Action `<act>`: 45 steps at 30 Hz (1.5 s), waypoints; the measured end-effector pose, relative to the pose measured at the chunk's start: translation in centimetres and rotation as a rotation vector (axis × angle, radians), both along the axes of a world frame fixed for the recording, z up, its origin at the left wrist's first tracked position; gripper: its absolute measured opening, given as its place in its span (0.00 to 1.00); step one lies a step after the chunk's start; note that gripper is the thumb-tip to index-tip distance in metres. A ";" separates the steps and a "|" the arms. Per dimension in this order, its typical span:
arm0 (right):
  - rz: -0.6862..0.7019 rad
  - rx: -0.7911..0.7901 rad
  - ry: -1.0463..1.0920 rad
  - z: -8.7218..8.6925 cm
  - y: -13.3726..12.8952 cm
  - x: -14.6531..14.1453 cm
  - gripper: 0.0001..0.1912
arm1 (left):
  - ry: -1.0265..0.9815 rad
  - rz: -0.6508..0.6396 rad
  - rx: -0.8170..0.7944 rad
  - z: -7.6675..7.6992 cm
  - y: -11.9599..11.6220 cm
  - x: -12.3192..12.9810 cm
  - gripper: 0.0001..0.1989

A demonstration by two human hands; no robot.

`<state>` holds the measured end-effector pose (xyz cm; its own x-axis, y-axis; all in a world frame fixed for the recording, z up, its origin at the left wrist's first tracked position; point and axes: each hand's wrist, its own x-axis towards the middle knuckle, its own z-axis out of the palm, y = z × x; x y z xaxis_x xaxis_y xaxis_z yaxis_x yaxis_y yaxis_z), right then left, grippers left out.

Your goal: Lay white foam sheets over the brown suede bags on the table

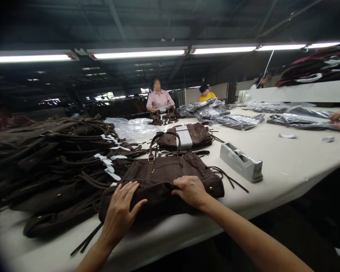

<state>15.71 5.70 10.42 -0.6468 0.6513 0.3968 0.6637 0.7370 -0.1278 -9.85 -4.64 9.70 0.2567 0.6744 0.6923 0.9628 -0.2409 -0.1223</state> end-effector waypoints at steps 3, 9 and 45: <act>0.047 0.031 0.011 -0.1 0.1 0.5 0.12 | 0.020 -0.003 -0.145 0.0 1.5 -1.4 0.24; 0.055 0.065 0.036 -0.9 1.4 0.7 0.13 | -0.022 -0.063 -0.337 -0.2 0.8 -2.1 0.28; 0.164 0.200 -0.098 -3.2 5.9 6.2 0.16 | 0.003 -0.345 -0.023 -2.9 3.8 -6.9 0.14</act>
